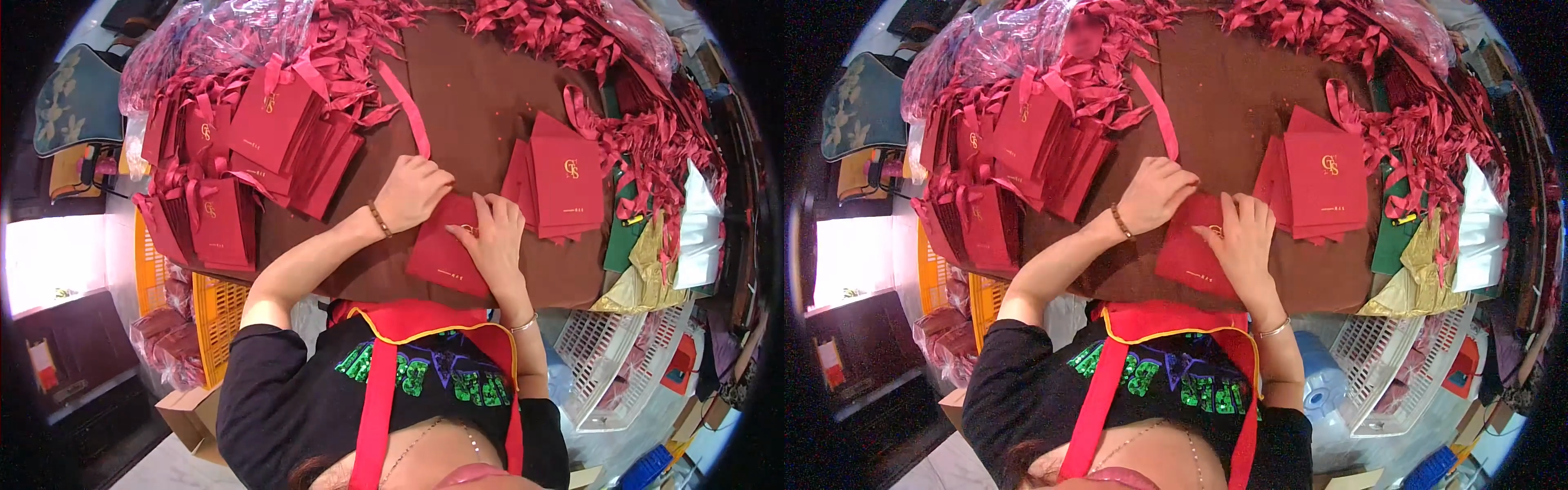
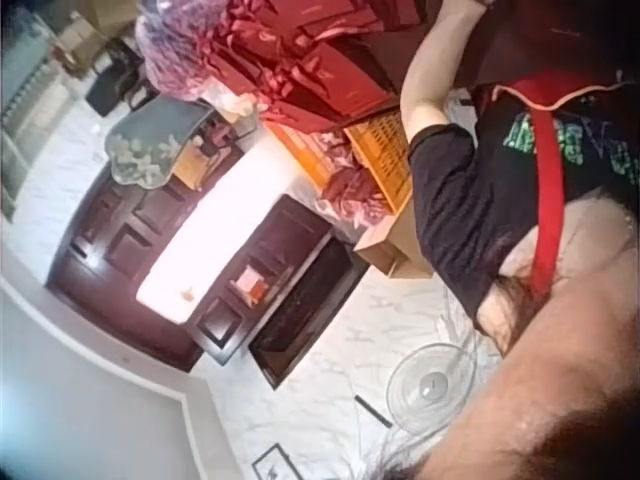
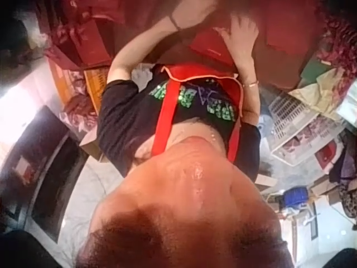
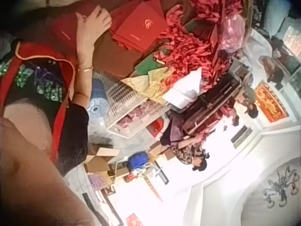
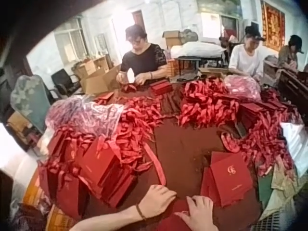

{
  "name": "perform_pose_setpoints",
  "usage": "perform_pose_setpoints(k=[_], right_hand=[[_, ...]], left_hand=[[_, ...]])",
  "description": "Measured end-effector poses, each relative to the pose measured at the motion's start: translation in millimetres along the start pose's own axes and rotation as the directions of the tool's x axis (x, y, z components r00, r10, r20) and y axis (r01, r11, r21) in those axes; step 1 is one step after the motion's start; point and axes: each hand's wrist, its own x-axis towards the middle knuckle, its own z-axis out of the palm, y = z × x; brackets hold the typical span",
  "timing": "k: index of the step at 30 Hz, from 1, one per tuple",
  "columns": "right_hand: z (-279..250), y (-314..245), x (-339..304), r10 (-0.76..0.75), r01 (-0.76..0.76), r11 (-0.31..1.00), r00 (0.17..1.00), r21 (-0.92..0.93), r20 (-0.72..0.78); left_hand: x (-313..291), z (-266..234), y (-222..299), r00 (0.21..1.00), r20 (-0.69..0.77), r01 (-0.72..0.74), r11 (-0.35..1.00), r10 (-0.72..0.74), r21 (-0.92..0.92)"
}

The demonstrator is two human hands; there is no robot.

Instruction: The person assembles paper gift bags by attaching ribbon handles by hand and stacks the completed bags on the table.

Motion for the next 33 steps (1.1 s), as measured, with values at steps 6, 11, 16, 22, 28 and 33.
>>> perform_pose_setpoints(k=[6, 11, 16, 22, 28, 33], right_hand=[[3, -15, -8, -0.028, 0.03, 0.998, 0.999, -0.053, 0.037], [5, -29, -25, -0.034, 0.034, 0.999, 0.996, -0.004, 0.088], [-1, -38, -30, -0.035, 0.028, 0.998, 0.993, 0.059, 0.117], [-11, -22, -23, 0.022, -0.098, 0.956, 0.964, 0.278, 0.264], [-21, -4, -4, 0.002, -0.498, 0.725, 0.692, 0.475, 0.722], [-6, 9, -10, -0.074, -0.645, 0.5, 0.634, 0.579, 0.77]], left_hand=[[-28, -31, 5, 0.945, -0.104, 0.292, 0.943, -0.31, -0.158], [-54, -42, 18, 0.893, 0.035, 0.449, 0.879, -0.449, -0.159], [-72, -38, 29, 0.884, 0.071, 0.468, 0.866, -0.463, -0.177], [-75, -50, 28, 0.717, 0.154, 0.653, 0.579, -0.68, -0.488], [-78, -43, 46, 0.769, 0.247, 0.623, 0.607, -0.589, -0.493], [-76, -28, 58, 0.906, 0.121, 0.422, 0.846, -0.405, -0.326]])
